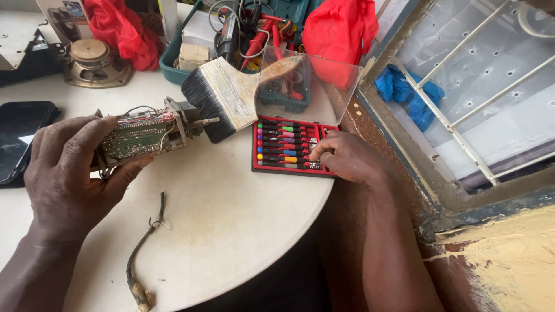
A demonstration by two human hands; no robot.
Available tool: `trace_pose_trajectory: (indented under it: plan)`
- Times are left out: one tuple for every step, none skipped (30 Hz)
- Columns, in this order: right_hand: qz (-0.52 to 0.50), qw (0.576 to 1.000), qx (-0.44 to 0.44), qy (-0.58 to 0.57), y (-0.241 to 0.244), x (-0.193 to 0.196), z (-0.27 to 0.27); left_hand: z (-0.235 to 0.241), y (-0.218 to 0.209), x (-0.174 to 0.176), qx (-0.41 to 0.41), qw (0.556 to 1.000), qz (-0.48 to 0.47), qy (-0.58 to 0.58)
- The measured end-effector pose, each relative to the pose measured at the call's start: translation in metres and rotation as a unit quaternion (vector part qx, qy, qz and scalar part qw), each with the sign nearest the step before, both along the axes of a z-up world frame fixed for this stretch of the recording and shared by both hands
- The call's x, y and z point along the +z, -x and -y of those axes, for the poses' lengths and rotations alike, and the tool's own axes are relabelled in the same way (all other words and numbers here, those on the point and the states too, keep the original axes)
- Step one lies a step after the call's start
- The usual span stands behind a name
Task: The person cleans a disassembled electronic device using a brush, removing dust from the internal components and casing. They then use a screwdriver to work on the device's circuit board.
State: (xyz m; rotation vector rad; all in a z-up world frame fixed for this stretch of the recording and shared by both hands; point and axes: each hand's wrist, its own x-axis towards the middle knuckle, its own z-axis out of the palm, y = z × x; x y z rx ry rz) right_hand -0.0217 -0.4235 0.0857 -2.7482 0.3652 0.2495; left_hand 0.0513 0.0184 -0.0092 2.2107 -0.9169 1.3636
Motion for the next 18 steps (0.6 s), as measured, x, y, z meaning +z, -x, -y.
trace_pose_trajectory:
  plan:
    - [-0.014,1.000,-0.006,-0.004,-0.001,0.000,-0.003,0.000,0.001,-0.001,0.005,1.000,-0.007,0.000]
    - [-0.029,0.999,-0.012,-0.008,-0.002,0.001,-0.006,-0.001,0.001,-0.001,0.009,1.000,-0.013,0.000]
    - [-0.029,0.999,-0.011,-0.008,-0.002,-0.001,-0.004,-0.001,0.001,-0.001,0.010,1.000,-0.014,0.000]
    - [0.000,1.000,-0.010,-0.008,-0.001,-0.002,-0.001,0.000,0.000,-0.001,0.006,1.000,-0.008,0.001]
    - [0.029,1.000,-0.009,-0.008,0.000,-0.003,0.001,0.000,0.000,-0.001,0.002,1.000,-0.002,0.001]
    - [0.028,1.000,-0.009,-0.009,0.000,-0.004,0.004,-0.001,0.000,-0.001,0.002,1.000,-0.003,0.001]
    - [0.050,0.999,-0.001,-0.018,0.000,-0.004,0.008,-0.001,0.000,-0.001,0.003,1.000,0.001,-0.001]
    - [0.072,0.997,0.006,-0.026,0.001,-0.005,0.012,-0.001,0.000,-0.001,0.004,1.000,0.004,-0.002]
    - [0.072,0.997,0.004,-0.026,0.001,-0.004,0.012,0.000,0.000,-0.001,0.002,1.000,0.004,-0.002]
    - [0.084,0.996,-0.008,-0.027,0.001,-0.003,0.012,0.000,0.000,-0.001,0.002,1.000,-0.004,-0.003]
    - [0.095,0.995,-0.019,-0.028,0.000,-0.003,0.012,-0.001,0.001,0.000,0.002,1.000,-0.011,-0.004]
    - [0.095,0.995,-0.020,-0.028,-0.001,-0.002,0.010,-0.001,0.001,-0.001,0.002,1.000,-0.011,-0.004]
    - [0.086,0.996,-0.012,-0.018,-0.002,-0.001,0.009,-0.001,0.001,-0.001,0.005,1.000,-0.014,-0.005]
    - [0.077,0.997,-0.004,-0.007,-0.004,-0.001,0.007,-0.001,0.001,-0.001,0.009,1.000,-0.017,-0.005]
    - [0.077,0.997,-0.003,-0.008,-0.007,-0.003,0.004,-0.001,0.001,0.000,0.009,1.000,-0.017,-0.006]
    - [0.073,0.997,0.028,-0.023,-0.010,-0.005,0.002,-0.001,0.002,0.000,0.005,1.000,-0.013,-0.006]
    - [0.070,0.995,0.060,-0.037,-0.014,-0.006,-0.001,0.000,0.002,0.002,0.001,1.000,-0.009,-0.006]
    - [0.070,0.995,0.061,-0.038,-0.018,-0.003,-0.008,0.000,0.002,0.002,0.002,1.000,-0.009,-0.007]
